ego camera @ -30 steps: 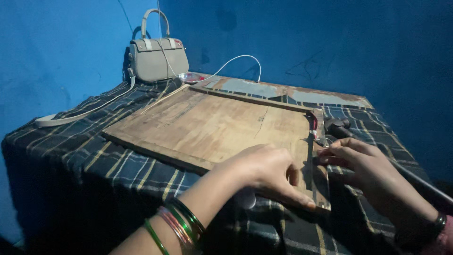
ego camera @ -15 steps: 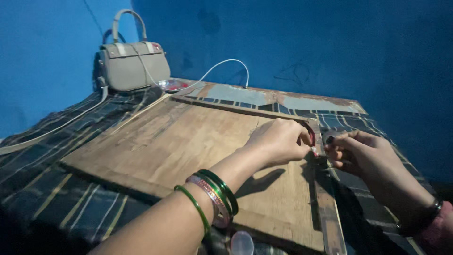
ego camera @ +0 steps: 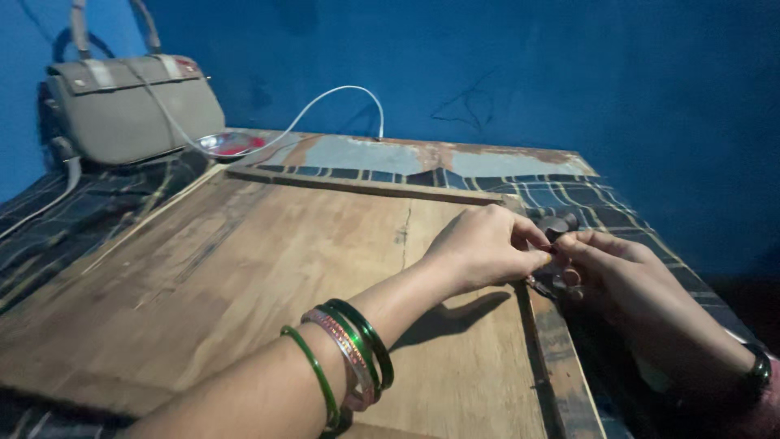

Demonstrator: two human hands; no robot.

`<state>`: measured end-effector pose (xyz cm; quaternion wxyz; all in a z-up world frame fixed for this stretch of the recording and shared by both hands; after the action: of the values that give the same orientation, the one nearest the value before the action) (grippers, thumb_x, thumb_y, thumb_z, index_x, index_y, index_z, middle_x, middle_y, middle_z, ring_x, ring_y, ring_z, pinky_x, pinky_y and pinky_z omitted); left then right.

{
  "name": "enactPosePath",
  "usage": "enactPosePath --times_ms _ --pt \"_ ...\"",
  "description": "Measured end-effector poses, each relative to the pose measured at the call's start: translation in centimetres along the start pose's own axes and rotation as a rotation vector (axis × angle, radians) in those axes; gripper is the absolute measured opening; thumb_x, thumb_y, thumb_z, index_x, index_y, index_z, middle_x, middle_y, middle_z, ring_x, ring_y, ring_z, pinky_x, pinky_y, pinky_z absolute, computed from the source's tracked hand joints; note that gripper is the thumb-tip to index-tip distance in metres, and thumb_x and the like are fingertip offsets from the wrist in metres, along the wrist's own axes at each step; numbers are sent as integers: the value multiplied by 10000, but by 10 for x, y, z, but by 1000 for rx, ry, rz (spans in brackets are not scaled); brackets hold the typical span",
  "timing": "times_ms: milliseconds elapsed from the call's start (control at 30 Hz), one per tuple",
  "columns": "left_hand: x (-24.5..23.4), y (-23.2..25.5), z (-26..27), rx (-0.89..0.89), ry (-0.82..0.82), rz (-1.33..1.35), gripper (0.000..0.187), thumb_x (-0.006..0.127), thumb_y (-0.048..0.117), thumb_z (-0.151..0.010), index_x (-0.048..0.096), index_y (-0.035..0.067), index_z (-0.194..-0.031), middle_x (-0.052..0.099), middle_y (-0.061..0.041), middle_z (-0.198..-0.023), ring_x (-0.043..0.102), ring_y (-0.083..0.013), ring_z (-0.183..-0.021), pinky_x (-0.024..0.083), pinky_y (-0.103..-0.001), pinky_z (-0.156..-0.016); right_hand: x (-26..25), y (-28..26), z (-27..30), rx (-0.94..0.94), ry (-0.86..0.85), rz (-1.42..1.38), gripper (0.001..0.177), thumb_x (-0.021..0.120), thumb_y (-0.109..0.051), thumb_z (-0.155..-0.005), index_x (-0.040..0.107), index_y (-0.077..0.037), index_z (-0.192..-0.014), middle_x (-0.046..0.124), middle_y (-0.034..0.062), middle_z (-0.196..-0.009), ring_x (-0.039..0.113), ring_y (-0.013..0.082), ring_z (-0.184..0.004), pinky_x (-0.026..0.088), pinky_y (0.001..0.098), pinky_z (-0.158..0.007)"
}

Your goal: The person hammers a small nail into the edge of a wooden board placed on a plaid-covered table. They hold the nail with the left hand and strike it with a hammer in the right hand, repeating the action until the nail is driven in.

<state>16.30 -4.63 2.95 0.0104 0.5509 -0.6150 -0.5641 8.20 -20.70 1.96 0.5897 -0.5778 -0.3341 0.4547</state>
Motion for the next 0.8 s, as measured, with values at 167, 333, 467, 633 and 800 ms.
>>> enactPosePath --times_ms 167,333,467,633,800 --pt "3 4 -12 -5 73 133 285 711 280 -802 821 87 -981 795 -50 -762 752 -115 -690 588 -292 -666 -8 0 0 -75 4 27 276 531 -290 -1043 646 -49 -1111 630 44 -890 594 121 -765 500 299 -671" --pt "3 8 -24 -44 -16 558 230 731 221 -845 801 32 -957 771 -42 -800 704 -112 -669 564 -294 -585 -25 -6 -3 -286 -44 -90 247 565 -237 -1067 637 -27 -1175 658 109 -972 635 166 -829 559 349 -720" --pt "3 12 -22 -23 -55 685 240 710 254 -888 803 49 -972 776 -39 -824 694 -87 -711 509 -234 -605 -39 -4 -6 -306 -46 -198 244 558 -237 -1056 643 -19 -1127 675 115 -979 658 188 -862 579 365 -768" --pt "-3 12 -18 -55 -81 714 289 673 308 -909 808 61 -973 769 -34 -832 711 -79 -733 527 -244 -635 -45 2 -13 -339 -151 -239 285 558 -229 -1086 677 25 -1139 705 149 -994 648 204 -851 564 370 -743" --pt "-7 16 -12 -63 -74 740 313 667 333 -911 813 70 -999 770 -29 -855 705 -75 -762 542 -235 -695 -41 1 -15 -328 -219 -305 205 604 -119 -1048 680 14 -1183 691 152 -979 657 209 -850 556 376 -717"
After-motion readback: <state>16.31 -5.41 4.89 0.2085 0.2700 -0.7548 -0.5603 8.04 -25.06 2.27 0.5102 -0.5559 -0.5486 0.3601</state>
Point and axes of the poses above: each hand's wrist, its own z-axis away from the middle knuckle, its own x-axis out of the palm, y = z × x, the point moved 3 cm from there along -z, towards the middle knuckle
